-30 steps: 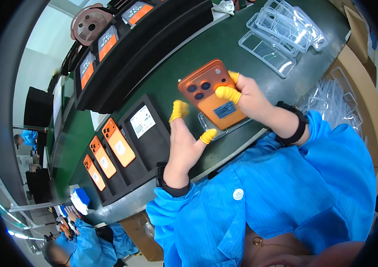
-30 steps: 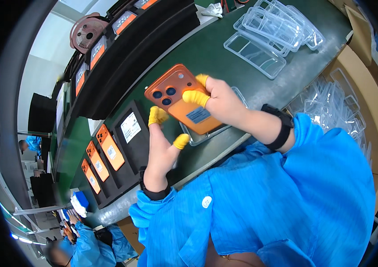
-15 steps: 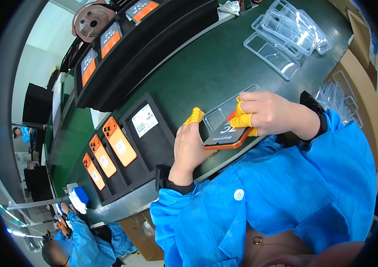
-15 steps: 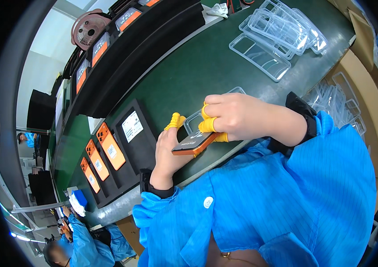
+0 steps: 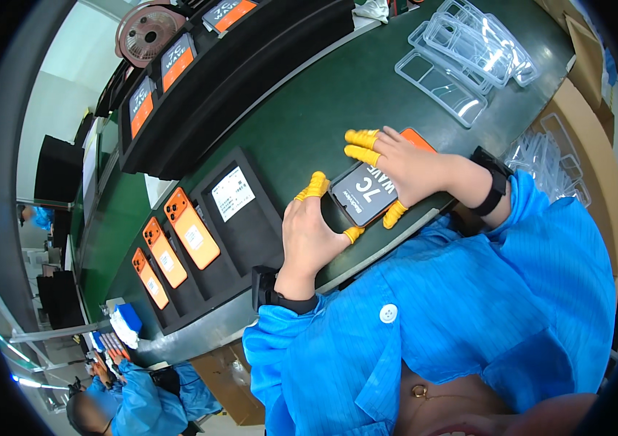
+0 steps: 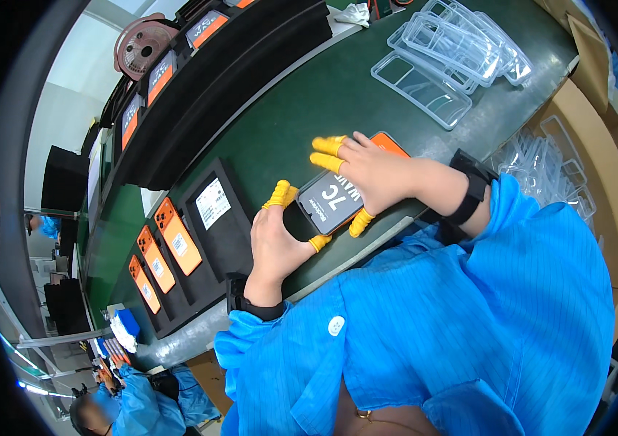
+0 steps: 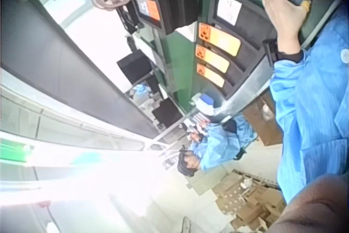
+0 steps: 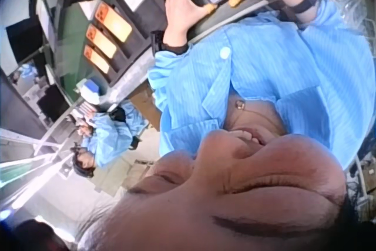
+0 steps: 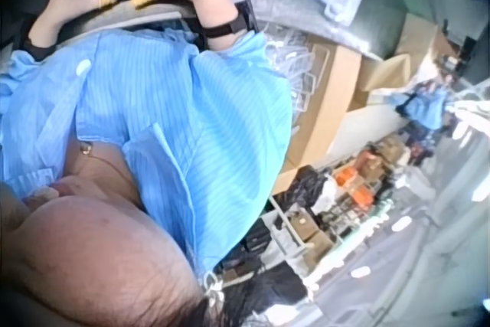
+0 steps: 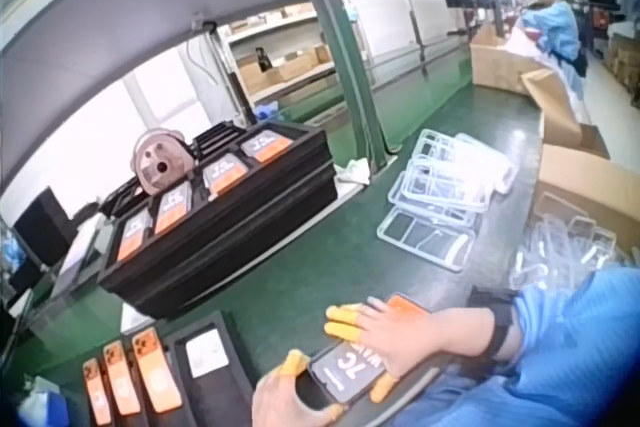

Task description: Applying screen protectors and stickers to smartphones and placing them into trays on a production line.

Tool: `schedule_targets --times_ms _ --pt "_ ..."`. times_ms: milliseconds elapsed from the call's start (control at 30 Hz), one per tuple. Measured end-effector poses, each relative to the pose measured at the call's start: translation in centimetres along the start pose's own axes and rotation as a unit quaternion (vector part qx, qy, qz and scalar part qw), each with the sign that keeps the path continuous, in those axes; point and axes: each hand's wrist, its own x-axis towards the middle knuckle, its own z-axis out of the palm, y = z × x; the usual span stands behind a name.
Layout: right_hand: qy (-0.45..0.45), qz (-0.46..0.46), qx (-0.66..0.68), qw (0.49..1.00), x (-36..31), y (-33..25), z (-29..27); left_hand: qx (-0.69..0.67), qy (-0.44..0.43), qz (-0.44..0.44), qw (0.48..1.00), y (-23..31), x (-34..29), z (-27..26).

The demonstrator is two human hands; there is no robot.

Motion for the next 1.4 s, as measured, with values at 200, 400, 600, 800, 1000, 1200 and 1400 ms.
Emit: schedule_targets --times_ms 200,400,600,800,1000,1200,1400 --pt "-0.046 -0.045 0.141 0.988 0.2 -0.3 0.0 -0.036 0.042 -0.021 0.998 0.0 -0.3 -0.1" --pt "-0.080 -0.053 0.143 0.985 -0.3 -0.2 -0.4 -0.025 -0.035 -0.083 0.996 -0.1 0.0 -0.3" --pt "-0.098 -0.060 0.171 0.979 0.2 -0.1 -0.7 -0.008 -0.044 -0.061 0.997 -0.5 0.2 0.0" --pt "-0.015 -0.006 0.096 0.995 0.6 0.6 -0.1 -0.044 0.024 -0.021 0.999 -0.1 0.0 0.0" --pt "-0.023 -0.024 0.208 0.977 1.1 -0.3 -1.6 -0.146 0.152 0.010 0.977 1.3 -0.9 -1.4" --pt "0.189 0.002 0.190 0.963 1.8 -2.4 -0.8 -0.240 0.066 -0.059 0.967 1.2 -2.1 -1.7" --pt "0.293 0.029 0.085 0.952 3.2 -4.7 0.5 -0.304 0.111 -0.138 0.936 2.4 -1.6 -2.4"
